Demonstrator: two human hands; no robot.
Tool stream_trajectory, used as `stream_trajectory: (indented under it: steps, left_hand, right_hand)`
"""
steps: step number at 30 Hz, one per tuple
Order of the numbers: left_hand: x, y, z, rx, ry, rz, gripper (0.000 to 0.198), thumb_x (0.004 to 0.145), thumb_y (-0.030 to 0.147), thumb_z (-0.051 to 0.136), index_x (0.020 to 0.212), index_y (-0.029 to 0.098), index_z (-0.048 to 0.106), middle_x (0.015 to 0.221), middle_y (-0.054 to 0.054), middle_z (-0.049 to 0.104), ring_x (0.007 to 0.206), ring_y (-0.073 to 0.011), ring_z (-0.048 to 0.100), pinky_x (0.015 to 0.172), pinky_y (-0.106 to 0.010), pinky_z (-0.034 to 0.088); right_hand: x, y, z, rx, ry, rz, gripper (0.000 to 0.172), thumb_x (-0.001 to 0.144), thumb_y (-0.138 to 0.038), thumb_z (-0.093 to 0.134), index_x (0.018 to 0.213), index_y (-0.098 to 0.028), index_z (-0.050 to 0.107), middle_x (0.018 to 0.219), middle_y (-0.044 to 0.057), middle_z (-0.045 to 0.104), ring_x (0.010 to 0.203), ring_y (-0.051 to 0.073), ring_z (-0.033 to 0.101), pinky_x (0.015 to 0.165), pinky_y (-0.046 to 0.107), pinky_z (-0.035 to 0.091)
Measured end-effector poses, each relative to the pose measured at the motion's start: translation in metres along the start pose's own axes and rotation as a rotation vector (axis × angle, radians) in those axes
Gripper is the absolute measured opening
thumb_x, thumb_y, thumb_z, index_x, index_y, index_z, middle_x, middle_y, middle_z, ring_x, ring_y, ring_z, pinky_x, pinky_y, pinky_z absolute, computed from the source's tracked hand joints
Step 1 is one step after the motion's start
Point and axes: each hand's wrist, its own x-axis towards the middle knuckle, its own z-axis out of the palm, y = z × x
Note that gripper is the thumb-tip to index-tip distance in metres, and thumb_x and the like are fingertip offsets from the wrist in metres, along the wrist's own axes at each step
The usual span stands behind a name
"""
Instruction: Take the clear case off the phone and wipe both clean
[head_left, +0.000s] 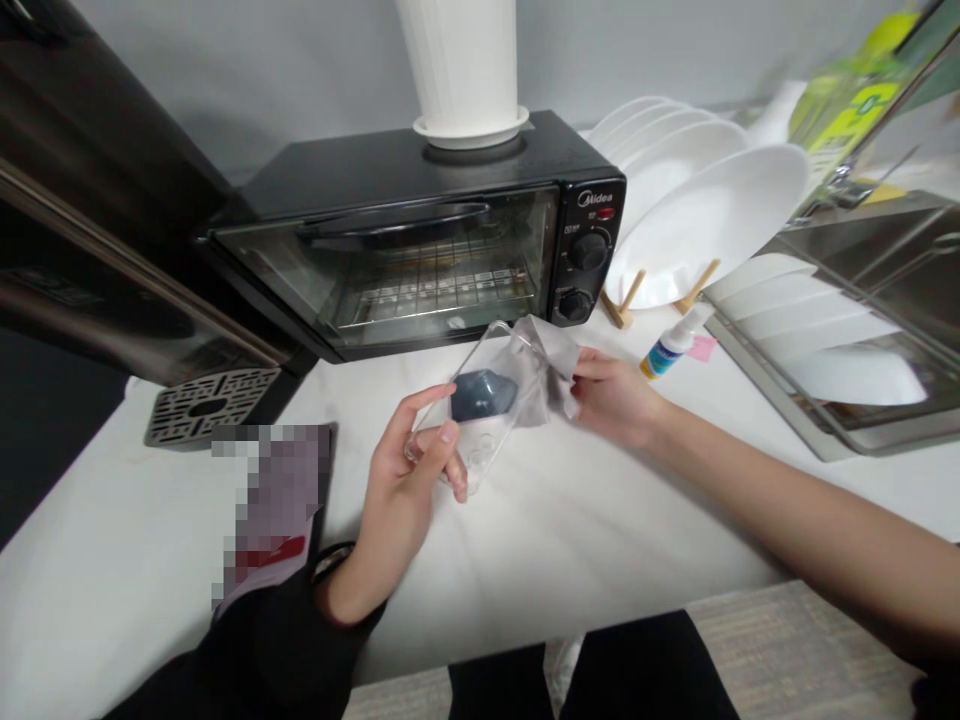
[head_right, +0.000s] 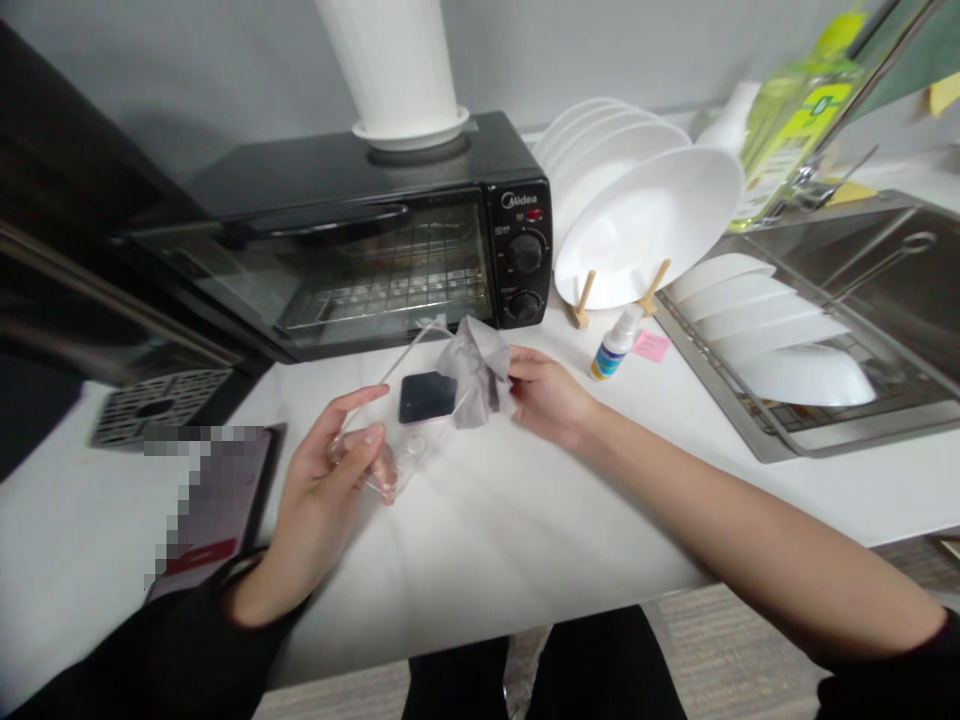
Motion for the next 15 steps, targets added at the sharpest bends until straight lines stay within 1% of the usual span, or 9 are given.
stream_trajectory:
  steps: [2, 4, 7, 9, 10, 12, 14, 15]
  left_hand:
    - [-0.0008, 0.0007, 0.0003, -0.013, -0.023, -0.006, 0.045, 0.096, 0.042, 0.070, 0.132, 0.021, 0.055, 0.052, 0.009, 0.060, 0.045, -0.0119, 0.054, 0.052, -0.023, 0.045]
    - [-0.0025, 0.0013, 0.0005, 0.004, -0.075, -0.023, 0.045, 0.096, 0.042, 0.071, 0.133, 0.021, 0.054, 0.053, 0.008, 0.061, 0.046, -0.0123, 0.054, 0.052, -0.024, 0.046]
    - [-0.0049, 0.0015, 0.0007, 0.040, -0.170, -0.081, 0.044, 0.097, 0.044, 0.070, 0.132, 0.021, 0.055, 0.053, 0.007, 0.061, 0.047, -0.0129, 0.055, 0.052, -0.024, 0.046]
    - [-0.0055, 0.0013, 0.0008, 0.051, -0.195, -0.096, 0.043, 0.097, 0.044, 0.069, 0.131, 0.021, 0.056, 0.052, 0.007, 0.060, 0.046, -0.0129, 0.054, 0.052, -0.025, 0.046]
    - [-0.0054, 0.0012, 0.0008, 0.053, -0.186, -0.089, 0.044, 0.097, 0.045, 0.069, 0.131, 0.020, 0.056, 0.052, 0.007, 0.061, 0.046, -0.0128, 0.054, 0.052, -0.024, 0.046]
    - [-0.0049, 0.0008, 0.0007, 0.059, -0.139, -0.058, 0.045, 0.097, 0.044, 0.069, 0.132, 0.020, 0.056, 0.052, 0.007, 0.061, 0.046, -0.0126, 0.053, 0.051, -0.024, 0.045]
    - [-0.0046, 0.0004, 0.0006, 0.066, -0.105, -0.034, 0.046, 0.097, 0.044, 0.070, 0.133, 0.020, 0.055, 0.052, 0.007, 0.061, 0.046, -0.0125, 0.053, 0.051, -0.023, 0.045]
    - [-0.0047, 0.0002, 0.0005, 0.068, -0.107, -0.034, 0.046, 0.097, 0.044, 0.069, 0.133, 0.020, 0.054, 0.052, 0.008, 0.061, 0.046, -0.0126, 0.053, 0.051, -0.023, 0.046]
  right_hand:
    - [0.0002, 0.0002, 0.0005, 0.001, -0.015, -0.014, 0.021, 0.079, -0.030, 0.083, 0.069, -0.021, 0.067, 0.059, -0.002, 0.066, 0.057, 0.014, 0.061, 0.058, 0.025, 0.050]
    - [-0.0007, -0.0003, 0.0012, 0.001, -0.028, -0.001, 0.025, 0.076, -0.033, 0.089, 0.070, -0.022, 0.068, 0.060, -0.004, 0.066, 0.057, 0.013, 0.062, 0.059, 0.024, 0.051]
    - [-0.0035, -0.0013, 0.0031, -0.015, -0.058, 0.092, 0.034, 0.078, -0.050, 0.089, 0.075, -0.022, 0.070, 0.066, -0.002, 0.070, 0.059, 0.014, 0.065, 0.061, 0.026, 0.054]
    - [-0.0046, -0.0012, 0.0046, -0.023, -0.058, 0.167, 0.044, 0.082, -0.064, 0.082, 0.078, -0.021, 0.072, 0.070, 0.002, 0.073, 0.063, 0.017, 0.068, 0.064, 0.029, 0.057]
    - [-0.0045, -0.0008, 0.0050, -0.021, -0.048, 0.183, 0.047, 0.083, -0.067, 0.080, 0.080, -0.021, 0.072, 0.071, 0.003, 0.074, 0.064, 0.018, 0.068, 0.065, 0.030, 0.058]
    - [-0.0030, 0.0006, 0.0046, 0.004, -0.022, 0.152, 0.043, 0.083, -0.062, 0.082, 0.080, -0.020, 0.072, 0.072, 0.003, 0.074, 0.064, 0.018, 0.068, 0.064, 0.030, 0.057]
    - [-0.0009, 0.0021, 0.0030, 0.043, -0.004, 0.061, 0.034, 0.081, -0.049, 0.088, 0.076, -0.020, 0.070, 0.070, 0.000, 0.071, 0.063, 0.015, 0.065, 0.063, 0.027, 0.054]
    - [-0.0002, 0.0025, 0.0022, 0.050, -0.008, 0.028, 0.031, 0.080, -0.043, 0.089, 0.075, -0.021, 0.068, 0.069, -0.002, 0.070, 0.063, 0.014, 0.063, 0.064, 0.026, 0.053]
